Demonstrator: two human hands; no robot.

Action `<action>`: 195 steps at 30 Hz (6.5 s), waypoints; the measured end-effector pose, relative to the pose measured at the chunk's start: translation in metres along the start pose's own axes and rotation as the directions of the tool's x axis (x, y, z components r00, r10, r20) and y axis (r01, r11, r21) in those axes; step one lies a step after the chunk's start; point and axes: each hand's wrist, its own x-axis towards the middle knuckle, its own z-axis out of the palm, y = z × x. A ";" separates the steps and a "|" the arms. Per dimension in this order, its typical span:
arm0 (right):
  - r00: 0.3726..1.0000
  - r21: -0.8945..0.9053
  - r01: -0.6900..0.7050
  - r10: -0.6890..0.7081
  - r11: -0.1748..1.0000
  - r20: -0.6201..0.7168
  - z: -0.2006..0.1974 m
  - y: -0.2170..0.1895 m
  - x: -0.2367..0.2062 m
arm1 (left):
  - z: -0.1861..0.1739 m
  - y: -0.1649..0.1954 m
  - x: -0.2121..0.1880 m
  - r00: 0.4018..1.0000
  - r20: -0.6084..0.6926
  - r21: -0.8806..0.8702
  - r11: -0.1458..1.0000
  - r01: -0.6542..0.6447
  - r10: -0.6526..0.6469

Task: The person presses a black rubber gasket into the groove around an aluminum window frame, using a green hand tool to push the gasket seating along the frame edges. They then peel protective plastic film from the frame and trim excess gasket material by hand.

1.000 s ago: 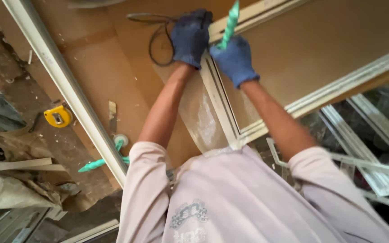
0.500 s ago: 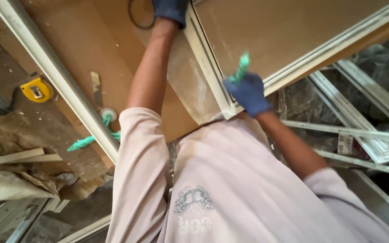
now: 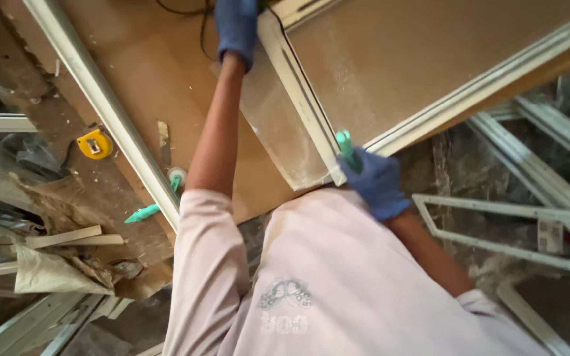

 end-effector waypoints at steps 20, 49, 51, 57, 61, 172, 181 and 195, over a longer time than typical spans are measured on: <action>0.616 0.517 0.580 -0.754 0.630 0.228 0.112 -0.117 0.084 | -0.047 -0.068 -0.363 0.521 -0.553 -0.726 0.683 0.084 -0.651; 0.879 0.803 0.258 -0.476 0.538 0.037 0.070 -0.014 0.288 | 0.026 0.077 -0.143 0.904 -0.161 0.282 0.896 -0.343 0.397; 0.933 0.756 0.112 -0.330 0.645 0.143 0.050 0.026 0.294 | 0.039 0.059 -0.108 0.931 -0.159 0.387 0.888 -0.249 0.330; 0.853 0.397 0.476 -0.522 0.785 0.008 0.018 0.038 0.303 | 0.058 0.024 -0.029 0.936 -0.330 0.439 0.898 0.035 0.125; 0.735 0.123 0.665 -0.675 0.737 0.066 0.006 0.022 0.318 | 0.064 0.018 -0.023 0.906 -0.422 0.325 0.936 0.133 0.018; 0.999 0.880 0.004 -0.035 0.476 0.015 -0.049 0.051 0.173 | 0.019 0.006 0.015 0.998 -0.032 -0.154 0.987 -0.056 0.052; 0.993 0.883 -0.108 0.098 0.456 0.071 -0.040 0.062 0.166 | 0.024 0.020 0.007 0.999 -0.044 0.117 0.993 0.022 -0.017; 0.792 0.770 -0.231 -0.344 0.595 0.504 0.031 -0.031 0.167 | -0.014 0.038 -0.079 0.824 -0.440 0.207 0.933 -0.293 0.356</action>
